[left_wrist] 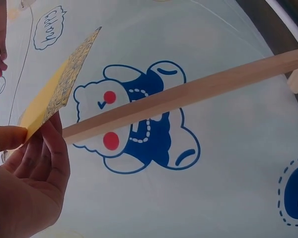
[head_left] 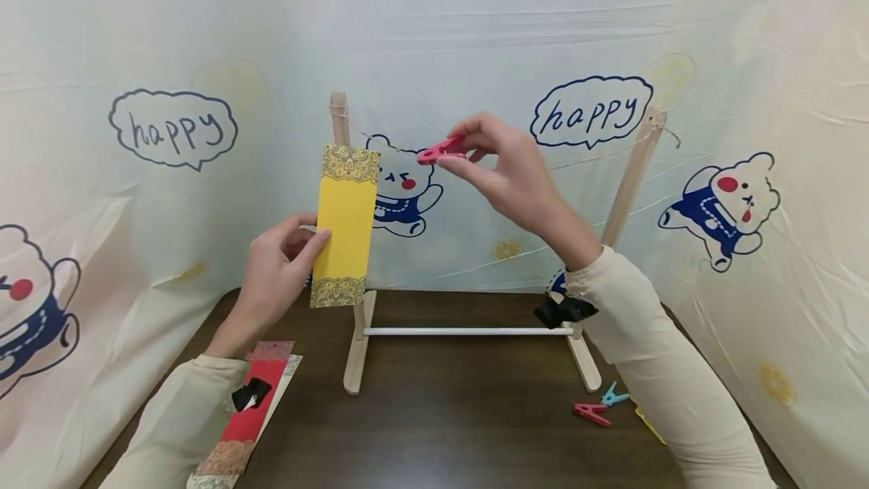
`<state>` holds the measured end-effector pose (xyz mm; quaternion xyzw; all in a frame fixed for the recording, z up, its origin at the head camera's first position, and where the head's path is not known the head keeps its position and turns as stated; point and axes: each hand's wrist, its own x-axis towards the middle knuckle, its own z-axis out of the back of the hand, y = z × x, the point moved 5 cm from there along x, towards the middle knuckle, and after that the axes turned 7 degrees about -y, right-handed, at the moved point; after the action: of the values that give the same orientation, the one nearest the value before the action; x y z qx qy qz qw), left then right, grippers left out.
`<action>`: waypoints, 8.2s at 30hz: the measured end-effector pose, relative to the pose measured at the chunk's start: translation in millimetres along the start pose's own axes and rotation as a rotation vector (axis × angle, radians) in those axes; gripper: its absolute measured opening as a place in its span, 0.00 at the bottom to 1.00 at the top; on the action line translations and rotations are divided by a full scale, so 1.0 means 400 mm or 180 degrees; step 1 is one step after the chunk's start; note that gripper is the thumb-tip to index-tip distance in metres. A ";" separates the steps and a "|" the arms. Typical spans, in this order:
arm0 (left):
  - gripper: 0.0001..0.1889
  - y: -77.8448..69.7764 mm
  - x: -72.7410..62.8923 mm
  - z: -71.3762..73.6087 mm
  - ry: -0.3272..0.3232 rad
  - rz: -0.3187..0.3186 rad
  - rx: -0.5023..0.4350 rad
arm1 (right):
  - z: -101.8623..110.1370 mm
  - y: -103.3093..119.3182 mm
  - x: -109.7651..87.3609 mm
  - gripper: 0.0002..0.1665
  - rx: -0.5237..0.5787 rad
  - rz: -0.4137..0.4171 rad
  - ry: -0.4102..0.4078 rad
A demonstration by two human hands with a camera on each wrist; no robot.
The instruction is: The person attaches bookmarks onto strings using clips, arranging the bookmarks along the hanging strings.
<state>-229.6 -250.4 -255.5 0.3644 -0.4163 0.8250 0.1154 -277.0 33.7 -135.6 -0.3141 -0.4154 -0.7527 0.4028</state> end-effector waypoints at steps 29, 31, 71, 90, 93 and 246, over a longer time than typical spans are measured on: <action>0.12 -0.025 0.045 -0.013 0.0254 0.0089 -0.0461 | -0.139 -0.028 0.151 0.08 0.0542 -0.0420 0.0225; 0.13 -0.024 0.044 -0.014 0.0304 0.0165 -0.0557 | -0.144 -0.031 0.152 0.09 0.0551 -0.0404 0.0234; 0.15 0.013 0.024 -0.022 0.0100 0.0284 -0.0414 | -0.129 -0.108 0.092 0.24 0.0721 -0.0986 0.0837; 0.23 0.101 -0.080 -0.014 0.0214 0.0476 0.0094 | 0.013 -0.066 -0.108 0.10 0.0575 -0.0320 0.0123; 0.21 0.105 -0.101 -0.007 0.0173 0.0418 0.0138 | 0.026 -0.078 -0.149 0.10 0.0572 -0.0427 0.0194; 0.16 0.267 -0.426 0.103 -0.0632 0.2099 0.1000 | 0.145 -0.395 -1.115 0.26 0.1486 -0.3745 -0.0598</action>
<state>-140.9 -329.7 -422.7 0.3022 -0.3888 0.8323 -0.2546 -192.5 290.9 -528.1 -0.0022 -0.7049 -0.7069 -0.0580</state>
